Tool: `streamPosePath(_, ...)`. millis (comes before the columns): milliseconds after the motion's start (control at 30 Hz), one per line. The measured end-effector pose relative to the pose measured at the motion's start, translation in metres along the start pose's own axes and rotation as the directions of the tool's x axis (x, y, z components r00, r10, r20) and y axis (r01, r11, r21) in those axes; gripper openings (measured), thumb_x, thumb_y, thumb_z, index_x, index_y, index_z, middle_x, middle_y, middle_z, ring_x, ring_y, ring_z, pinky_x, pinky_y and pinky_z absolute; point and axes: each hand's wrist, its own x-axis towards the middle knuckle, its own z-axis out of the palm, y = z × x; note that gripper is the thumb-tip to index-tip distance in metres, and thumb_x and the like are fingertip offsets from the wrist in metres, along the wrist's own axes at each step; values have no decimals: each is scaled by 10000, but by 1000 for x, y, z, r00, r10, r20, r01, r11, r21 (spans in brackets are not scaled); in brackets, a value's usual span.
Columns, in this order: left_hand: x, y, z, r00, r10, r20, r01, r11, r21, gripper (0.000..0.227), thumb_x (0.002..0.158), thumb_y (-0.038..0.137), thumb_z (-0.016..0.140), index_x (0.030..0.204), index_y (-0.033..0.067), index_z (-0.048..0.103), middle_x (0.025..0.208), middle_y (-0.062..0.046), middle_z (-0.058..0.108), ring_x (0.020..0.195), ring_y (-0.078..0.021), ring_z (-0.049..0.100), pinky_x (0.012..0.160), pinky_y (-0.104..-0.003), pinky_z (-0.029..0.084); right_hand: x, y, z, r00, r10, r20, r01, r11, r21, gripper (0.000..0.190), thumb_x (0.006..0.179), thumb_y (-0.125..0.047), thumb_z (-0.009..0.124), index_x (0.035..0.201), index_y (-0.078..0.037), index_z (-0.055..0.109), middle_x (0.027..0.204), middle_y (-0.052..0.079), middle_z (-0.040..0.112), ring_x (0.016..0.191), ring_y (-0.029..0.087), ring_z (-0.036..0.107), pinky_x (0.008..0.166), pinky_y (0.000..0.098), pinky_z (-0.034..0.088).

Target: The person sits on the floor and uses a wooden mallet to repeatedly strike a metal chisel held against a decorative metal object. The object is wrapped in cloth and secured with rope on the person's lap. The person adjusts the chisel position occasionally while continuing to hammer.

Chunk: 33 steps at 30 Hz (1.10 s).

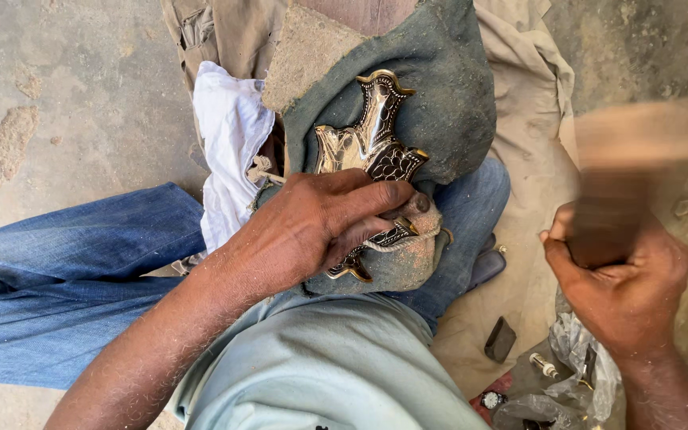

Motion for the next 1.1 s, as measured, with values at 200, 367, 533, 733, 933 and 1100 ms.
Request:
streamPosePath(200,2,-1,1,1000,-25,4,25,1000,10,354,1028,264,630,1355,131,600,1048,-131,709,859,-340,724,691,-443,568,4,-7,5,990,125,-69,-99,950,295,182,857,79,787,949,-14,661,903,56,677,785,111,655,666,284,536)
streamPosePath(367,1,0,0,1000,9,20,-10,998,62,330,1021,259,642,1327,138,619,1004,-138,695,817,-352,701,669,-455,548,9,-15,6,974,195,-118,-124,887,446,270,785,107,767,963,-57,647,917,62,659,860,145,658,798,329,577)
streamPosePath(533,-16,15,-5,982,41,-186,-47,998,-30,254,1027,209,684,1268,138,645,1086,-70,712,899,-253,728,740,-374,589,-8,-1,24,914,405,25,-359,779,514,373,802,214,745,1081,-5,630,1004,115,666,912,193,645,816,352,552)
streamPosePath(733,-55,18,-18,954,-116,-276,158,978,137,289,948,127,712,1231,88,667,1133,-70,712,930,-291,724,744,-393,590,-44,-42,77,897,310,-315,176,404,898,358,893,213,699,1085,-62,574,992,91,610,919,163,605,871,326,584)
streamPosePath(933,-51,2,-7,984,-79,-158,155,819,552,489,815,68,629,1303,92,644,1294,-90,683,998,-312,685,712,-416,594,-29,-55,146,873,369,-318,183,356,916,322,900,147,663,1126,-39,530,1062,98,635,988,167,634,890,323,581)
streamPosePath(1100,-42,3,3,995,-96,-10,76,716,694,546,813,112,618,1356,64,589,1233,-96,649,974,-284,654,696,-394,597,-23,-54,134,941,323,-100,-109,569,815,165,910,52,738,1051,23,656,1105,123,700,885,115,651,738,247,543)
